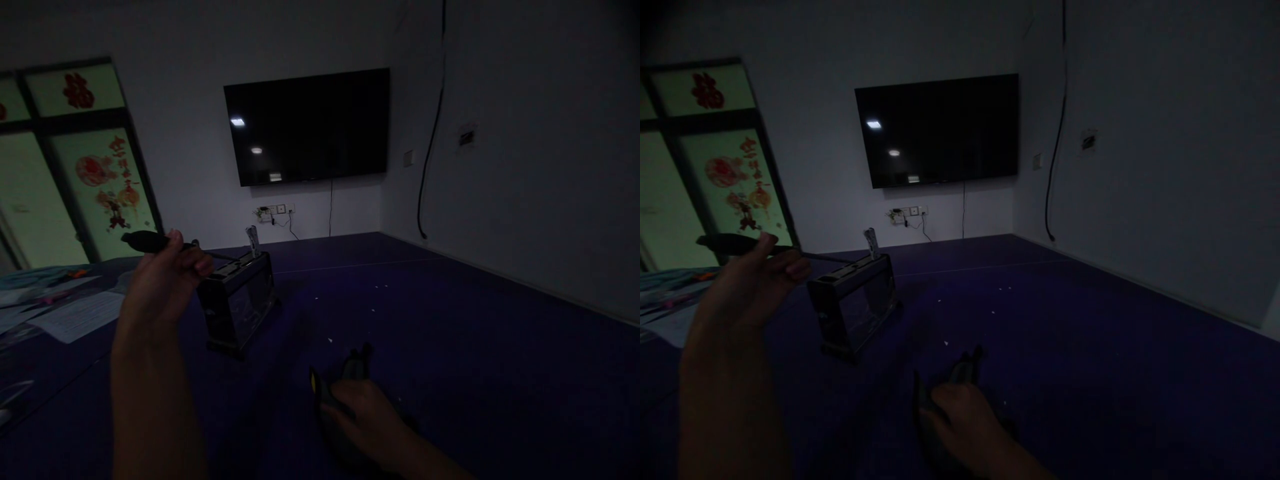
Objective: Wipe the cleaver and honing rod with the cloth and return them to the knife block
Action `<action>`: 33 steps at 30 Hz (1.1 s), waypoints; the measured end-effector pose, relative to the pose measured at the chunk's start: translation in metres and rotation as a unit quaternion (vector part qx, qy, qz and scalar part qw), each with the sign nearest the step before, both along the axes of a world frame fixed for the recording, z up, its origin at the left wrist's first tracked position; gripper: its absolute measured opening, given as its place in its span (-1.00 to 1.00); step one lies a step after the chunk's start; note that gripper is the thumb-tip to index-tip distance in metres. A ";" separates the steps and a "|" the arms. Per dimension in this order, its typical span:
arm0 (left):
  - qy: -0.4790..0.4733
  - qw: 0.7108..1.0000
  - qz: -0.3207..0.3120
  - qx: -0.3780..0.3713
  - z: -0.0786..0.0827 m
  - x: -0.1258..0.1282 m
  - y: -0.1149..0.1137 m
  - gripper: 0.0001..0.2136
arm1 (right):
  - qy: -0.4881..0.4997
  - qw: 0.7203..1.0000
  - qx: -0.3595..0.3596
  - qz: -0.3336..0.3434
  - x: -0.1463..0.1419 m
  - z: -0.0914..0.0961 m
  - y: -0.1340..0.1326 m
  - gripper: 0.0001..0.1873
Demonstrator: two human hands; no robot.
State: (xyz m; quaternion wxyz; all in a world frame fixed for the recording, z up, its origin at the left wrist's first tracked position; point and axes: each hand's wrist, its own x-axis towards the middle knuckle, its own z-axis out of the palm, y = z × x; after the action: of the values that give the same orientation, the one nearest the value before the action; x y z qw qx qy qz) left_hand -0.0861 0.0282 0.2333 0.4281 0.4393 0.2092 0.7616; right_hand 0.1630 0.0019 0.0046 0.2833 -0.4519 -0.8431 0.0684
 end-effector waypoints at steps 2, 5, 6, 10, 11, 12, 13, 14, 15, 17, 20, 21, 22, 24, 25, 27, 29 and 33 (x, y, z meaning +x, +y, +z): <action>0.003 1.000 0.002 0.005 -0.001 0.000 0.002 -0.74 | -0.003 1.000 -0.003 -0.002 0.000 -0.001 0.000 -0.82; 0.007 1.000 -0.002 0.001 -0.002 0.000 0.003 -0.73 | -0.009 1.000 0.002 -0.005 0.000 -0.003 0.002 -0.81; 0.008 1.000 -0.004 0.001 -0.002 0.000 0.003 -0.72 | -0.009 1.000 0.004 -0.005 0.001 -0.003 0.002 -0.81; 0.010 1.000 -0.006 0.012 -0.001 0.001 0.002 -0.72 | -0.007 1.000 0.005 0.003 0.001 -0.002 0.003 -0.80; 0.011 1.000 -0.006 0.014 -0.001 0.001 0.002 -0.72 | -0.007 1.000 0.005 0.002 0.001 -0.002 0.003 -0.80; 0.010 1.000 -0.006 0.015 -0.001 0.001 0.002 -0.73 | -0.007 1.000 0.004 0.002 0.001 -0.002 0.002 -0.80; 0.008 1.000 -0.007 0.017 -0.001 0.001 0.002 -0.73 | -0.007 1.000 0.002 0.003 0.001 -0.001 0.002 -0.79; 0.004 1.000 -0.006 0.023 -0.002 0.002 0.003 -0.73 | -0.006 1.000 -0.001 0.002 0.001 -0.001 0.002 -0.79; -0.001 0.999 -0.006 0.032 -0.003 0.002 0.004 -0.73 | -0.005 1.000 -0.004 0.000 0.001 -0.001 0.002 -0.79; -0.012 0.998 -0.003 0.063 -0.004 0.003 0.009 -0.74 | -0.001 1.000 -0.009 -0.005 0.001 -0.001 0.001 -0.81; -0.025 0.993 0.033 0.111 -0.001 0.005 0.023 -0.81 | 0.002 1.000 -0.015 -0.007 0.001 -0.001 0.001 -0.82; -0.025 0.991 0.051 0.119 0.002 0.006 0.030 -0.84 | 0.001 1.000 -0.017 -0.006 0.001 -0.001 0.001 -0.83; -0.024 0.990 0.069 0.124 0.007 0.006 0.038 -0.85 | 0.000 1.000 -0.018 -0.004 0.001 -0.001 0.002 -0.83; -0.014 0.988 0.098 0.122 0.022 0.006 0.056 -0.81 | -0.003 1.000 -0.018 -0.003 0.002 -0.001 0.002 -0.82; -0.004 0.988 0.100 0.118 0.031 0.006 0.066 -0.80 | -0.002 1.000 -0.016 -0.002 0.003 -0.002 0.002 -0.82; 0.007 0.990 0.102 0.101 0.048 0.006 0.086 -0.79 | 0.004 1.000 -0.011 0.001 0.004 -0.003 0.002 -0.82; 0.020 0.992 0.099 0.081 0.063 0.007 0.105 -0.80 | 0.011 1.000 -0.007 0.004 0.005 -0.004 0.002 -0.83; 0.075 0.992 0.103 0.013 0.078 0.015 0.130 -0.81 | 0.011 1.000 -0.009 -0.002 0.005 -0.004 0.002 -0.81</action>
State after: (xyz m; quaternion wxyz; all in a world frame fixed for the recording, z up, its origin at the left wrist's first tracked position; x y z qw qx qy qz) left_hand -0.0712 0.1583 0.3113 0.3246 0.4771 0.2749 0.7690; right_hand 0.1681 0.0037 0.0005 0.2886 -0.4553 -0.8384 0.0804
